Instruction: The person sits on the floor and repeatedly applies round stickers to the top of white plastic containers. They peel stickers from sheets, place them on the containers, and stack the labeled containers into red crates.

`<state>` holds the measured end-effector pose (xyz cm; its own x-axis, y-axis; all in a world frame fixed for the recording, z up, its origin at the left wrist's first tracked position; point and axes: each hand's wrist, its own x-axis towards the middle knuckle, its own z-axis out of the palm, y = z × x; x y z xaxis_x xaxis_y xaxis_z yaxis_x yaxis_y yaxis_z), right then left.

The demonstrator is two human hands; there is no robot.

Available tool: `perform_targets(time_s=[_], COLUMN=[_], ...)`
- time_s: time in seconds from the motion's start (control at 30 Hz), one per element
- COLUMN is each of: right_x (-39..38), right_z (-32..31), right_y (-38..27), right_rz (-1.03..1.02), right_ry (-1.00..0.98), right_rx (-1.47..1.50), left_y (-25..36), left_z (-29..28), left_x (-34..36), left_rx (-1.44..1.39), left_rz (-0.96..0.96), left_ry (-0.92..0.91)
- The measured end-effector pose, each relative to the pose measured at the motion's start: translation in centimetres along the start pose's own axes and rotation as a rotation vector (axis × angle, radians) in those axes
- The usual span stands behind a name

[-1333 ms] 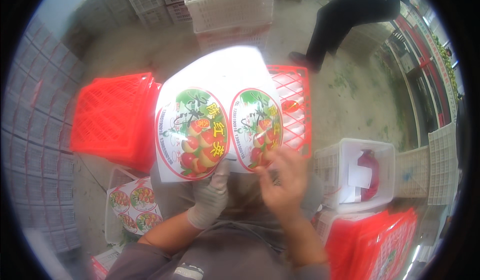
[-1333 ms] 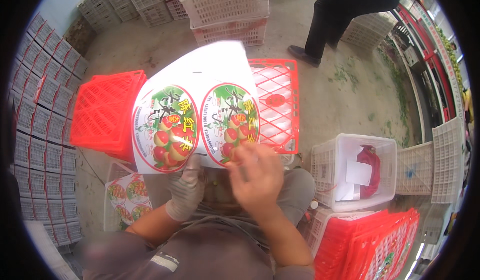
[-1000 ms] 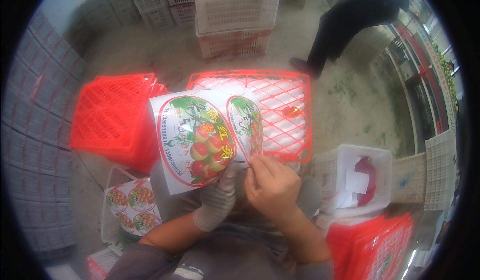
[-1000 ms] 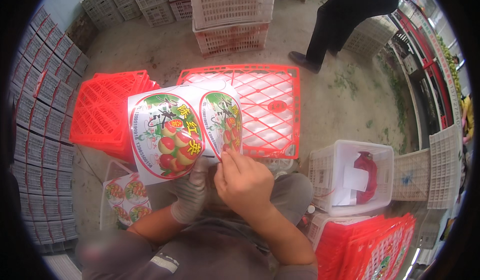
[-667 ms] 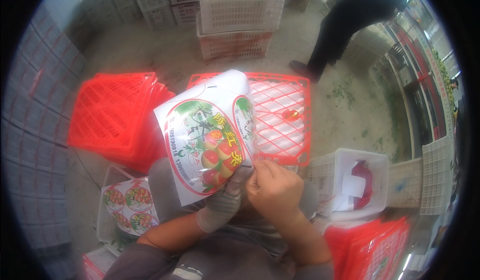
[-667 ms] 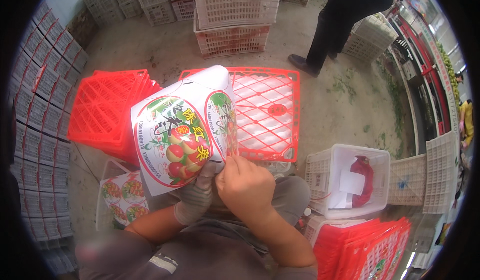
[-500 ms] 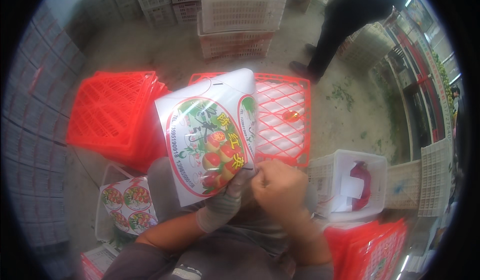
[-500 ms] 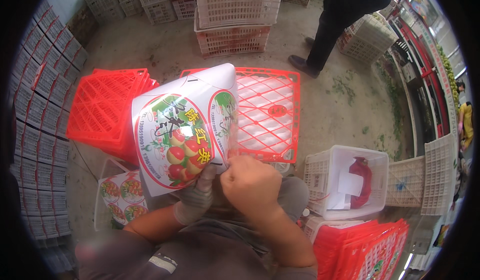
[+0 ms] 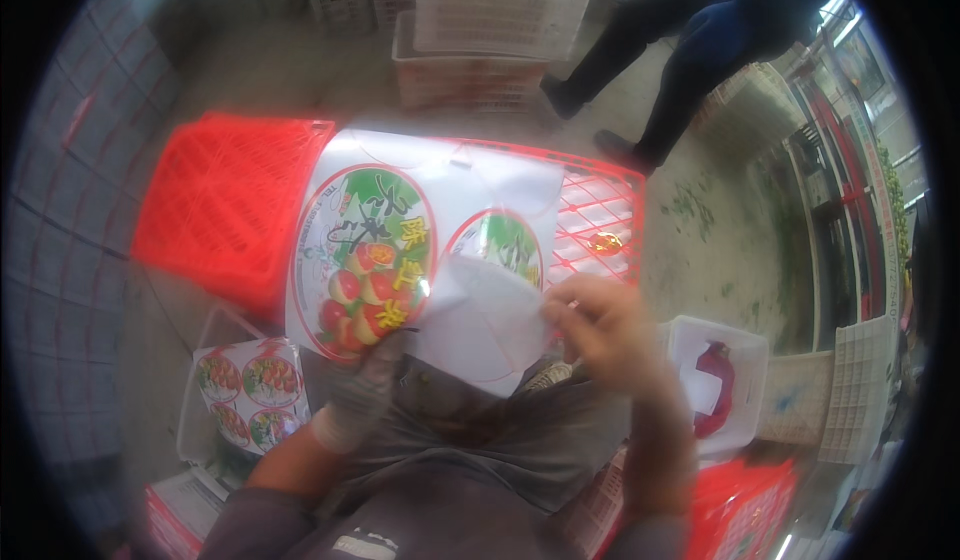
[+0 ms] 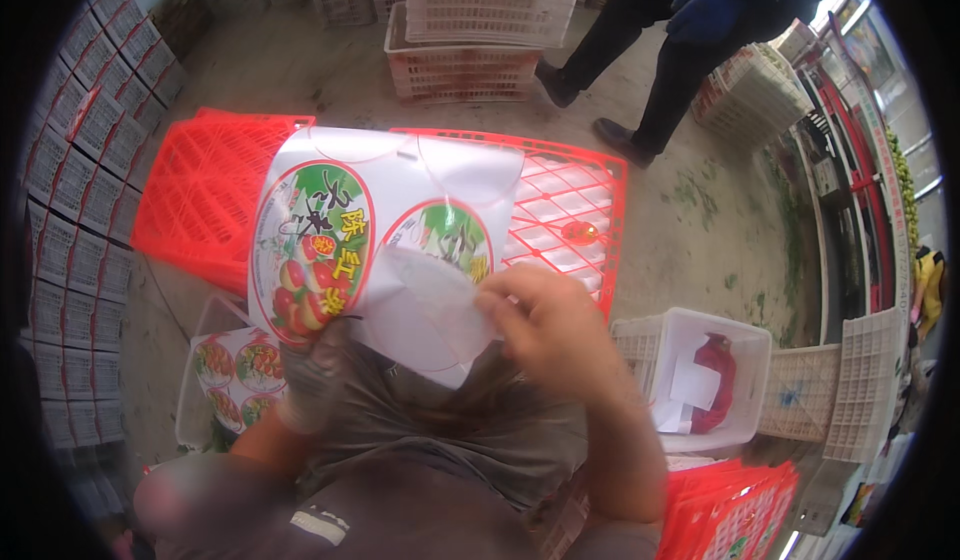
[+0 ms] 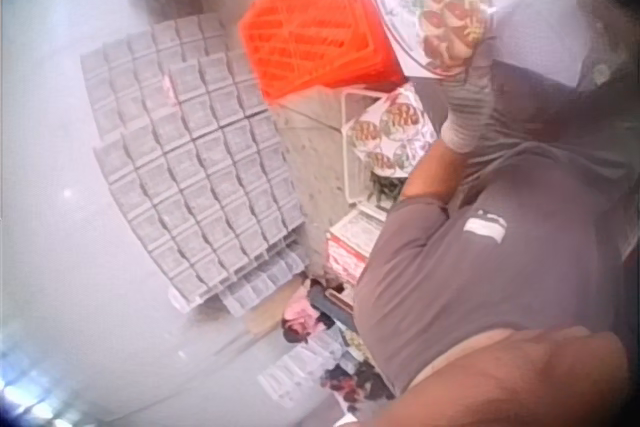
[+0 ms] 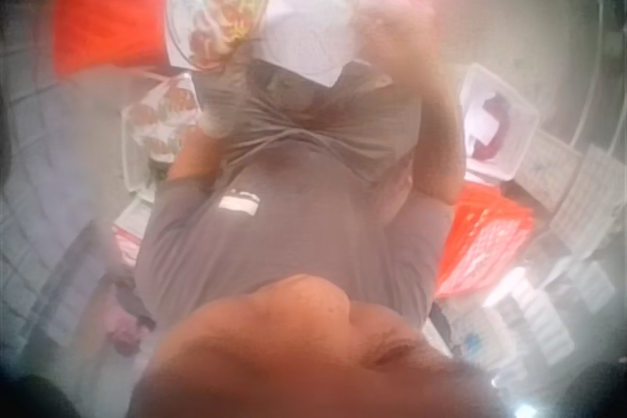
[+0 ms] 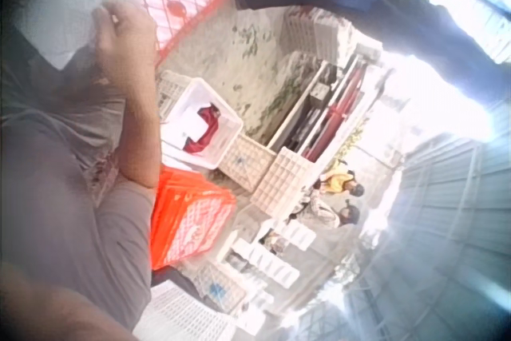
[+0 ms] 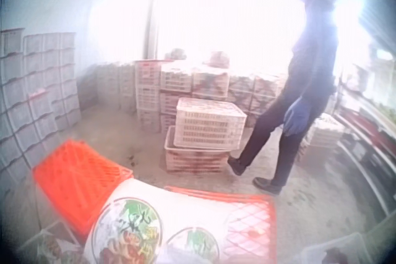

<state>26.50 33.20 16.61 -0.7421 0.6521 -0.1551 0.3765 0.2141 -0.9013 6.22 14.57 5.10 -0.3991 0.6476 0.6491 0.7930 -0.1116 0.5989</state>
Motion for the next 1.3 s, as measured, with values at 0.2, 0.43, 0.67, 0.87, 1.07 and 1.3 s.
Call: perform_targets(time_s=[0.2, 0.43, 0.67, 0.87, 1.07, 1.3], right_x=[4.2, 5.5, 9.1, 9.1, 13.4, 15.0], right_z=[-6.2, -7.1, -1.6, -0.5, 4.4, 10.1], right_y=[-2.7, 0.9, 9.7, 12.5, 11.9, 15.0], right_rz=[0.202, -0.068, -0.543, -0.521, -0.360, -0.221], right_ry=[0.056, 0.343, 0.473, 0.281, 0.443, 0.531], right_rx=[0.099, 0.247, -0.425, -0.984, -0.883, -1.011], left_y=[-4.5, -3.4, -2.6, -2.7, -2.2, -0.7], left_z=[-7.2, -12.5, -12.0, -11.1, -10.1, -8.6], left_x=[-1.3, 1.9, 3.7, 3.5, 3.4, 3.7], left_rx=[0.014, -0.592, -0.188, -0.377, -0.142, -0.528], left_rz=[-0.355, -0.411, -0.284, -0.363, -0.395, -0.433], left_ry=[0.058, 0.639, 0.498, 0.571, 0.494, 0.528])
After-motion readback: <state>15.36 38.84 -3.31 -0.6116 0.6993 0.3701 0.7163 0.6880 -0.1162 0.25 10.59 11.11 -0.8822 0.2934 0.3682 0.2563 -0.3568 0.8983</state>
